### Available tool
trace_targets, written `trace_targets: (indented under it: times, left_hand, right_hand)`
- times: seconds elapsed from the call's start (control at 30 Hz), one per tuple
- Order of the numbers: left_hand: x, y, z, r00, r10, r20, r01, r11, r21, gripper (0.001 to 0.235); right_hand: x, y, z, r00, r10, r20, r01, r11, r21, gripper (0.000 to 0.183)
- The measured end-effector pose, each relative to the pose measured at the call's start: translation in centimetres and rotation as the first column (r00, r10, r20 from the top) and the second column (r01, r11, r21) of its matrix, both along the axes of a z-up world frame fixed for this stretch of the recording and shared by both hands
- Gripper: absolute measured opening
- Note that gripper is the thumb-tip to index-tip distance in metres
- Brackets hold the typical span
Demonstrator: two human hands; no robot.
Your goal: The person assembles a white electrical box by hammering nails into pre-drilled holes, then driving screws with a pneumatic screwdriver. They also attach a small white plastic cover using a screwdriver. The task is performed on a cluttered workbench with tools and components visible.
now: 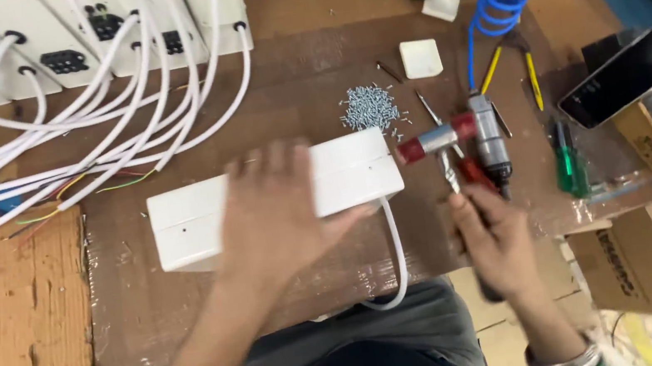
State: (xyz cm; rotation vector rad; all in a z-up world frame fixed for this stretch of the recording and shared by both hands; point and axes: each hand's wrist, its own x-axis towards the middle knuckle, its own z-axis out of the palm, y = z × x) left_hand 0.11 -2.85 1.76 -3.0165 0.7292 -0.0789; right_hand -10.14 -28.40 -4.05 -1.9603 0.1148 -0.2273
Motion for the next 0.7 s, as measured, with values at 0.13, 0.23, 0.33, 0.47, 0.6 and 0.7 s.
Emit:
trace_targets:
  times: [0.13,0.23,0.33,0.47,0.6,0.7]
  left_hand:
    - [0.3,-1.9,-1.0,0.939,-0.081,0.333,0.122,0.987,-0.106,0.109]
    - [-0.1,-1.7,-0.4,0.952,-0.071,0.298,0.139,0.967,-0.212,0.106]
    - [0.1,-1.5,-0.4,0.950,-0.077,0.303,0.148,0.964,-0.220,0.105]
    - [0.3,-1.5,-0.5,0.950,-0.089,0.300,0.159,0.962,-0.220,0.105]
    - [0.3,-1.4,-0.4,0.950,-0.091,0.300,0.163,0.961,-0.225,0.105]
    - [0.3,-1.4,-0.9,0.957,-0.093,0.275,0.158,0.962,-0.225,0.105]
  right_hand:
    - [-0.5,2.5,-0.2,0.983,-0.134,-0.128,0.152,0.979,0.138,0.028]
    - [0.0,2.6,-1.1,0.998,-0.069,-0.016,0.070,0.974,0.217,0.024]
    - [0.6,2.5,-1.3,0.997,-0.070,-0.042,0.079,0.967,0.244,0.027]
    - [0.5,2.4,-1.9,0.995,-0.083,-0.049,0.092,0.974,0.207,0.024]
    - [0.0,3.0,-0.4,0.989,-0.136,0.050,0.135,0.990,0.027,0.021]
    - [-1.5,2.5,-1.6,0.967,-0.056,0.248,0.079,0.994,-0.082,0.008]
